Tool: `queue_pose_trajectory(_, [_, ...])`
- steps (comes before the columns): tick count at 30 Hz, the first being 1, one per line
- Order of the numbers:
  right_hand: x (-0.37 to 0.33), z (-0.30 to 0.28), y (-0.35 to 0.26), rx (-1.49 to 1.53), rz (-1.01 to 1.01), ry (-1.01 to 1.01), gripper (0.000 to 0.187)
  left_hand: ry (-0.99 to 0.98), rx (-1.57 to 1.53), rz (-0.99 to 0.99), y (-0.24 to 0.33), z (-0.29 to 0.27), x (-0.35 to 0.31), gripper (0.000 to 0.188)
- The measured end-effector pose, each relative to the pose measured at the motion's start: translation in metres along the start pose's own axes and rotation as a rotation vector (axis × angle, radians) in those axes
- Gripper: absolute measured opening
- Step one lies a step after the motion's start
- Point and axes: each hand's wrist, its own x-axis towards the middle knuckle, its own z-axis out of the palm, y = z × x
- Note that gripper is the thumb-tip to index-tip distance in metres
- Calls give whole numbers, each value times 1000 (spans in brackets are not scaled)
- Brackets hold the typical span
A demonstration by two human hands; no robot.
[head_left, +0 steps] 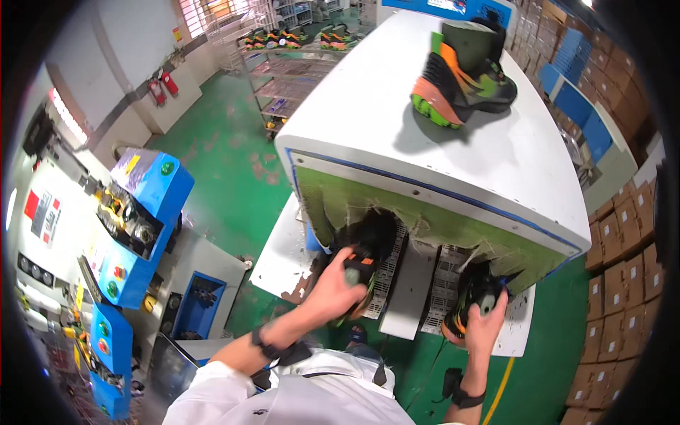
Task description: Operates a shaping machine to form the heel and upper of shoes.
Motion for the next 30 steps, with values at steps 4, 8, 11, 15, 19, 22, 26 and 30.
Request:
queue_pose_trajectory(4, [7, 22, 1, -24, -56, 121, 62, 81, 365, 111, -12, 16, 53, 67])
queue_pose_trajectory(8, [-35, 40, -51, 471, -203, 448, 38, 13, 15, 323, -15, -18, -14, 50])
queue_pose_trajectory(11, [-84, 119, -103, 727, -450, -193, 26, 223, -150, 230, -65, -64, -93, 41])
queue_pose_trajectory(15, [-153, 160, -173, 620, -600, -1183, 26, 336, 16, 68, -134, -100, -199, 43])
queue_pose_trajectory(19, [-225, 220, -201, 297, -745, -1489, 18, 839, 619, -386, -256, -101, -308, 54])
queue_pose_trajectory(22, [-317, 227, -243, 282, -717, -1915, 15, 1330, 187, -677, -354, -51, -406, 49])
queue_pose_trajectory(26, [-455, 213, -279, 299, -1246, -2331, 14, 2343, -23, -908, -373, 66, -503, 34])
queue_pose_trajectory(30, [-594, 177, -276, 317, -1640, -2724, 16, 2923, -156, -1106, -379, 162, -515, 29])
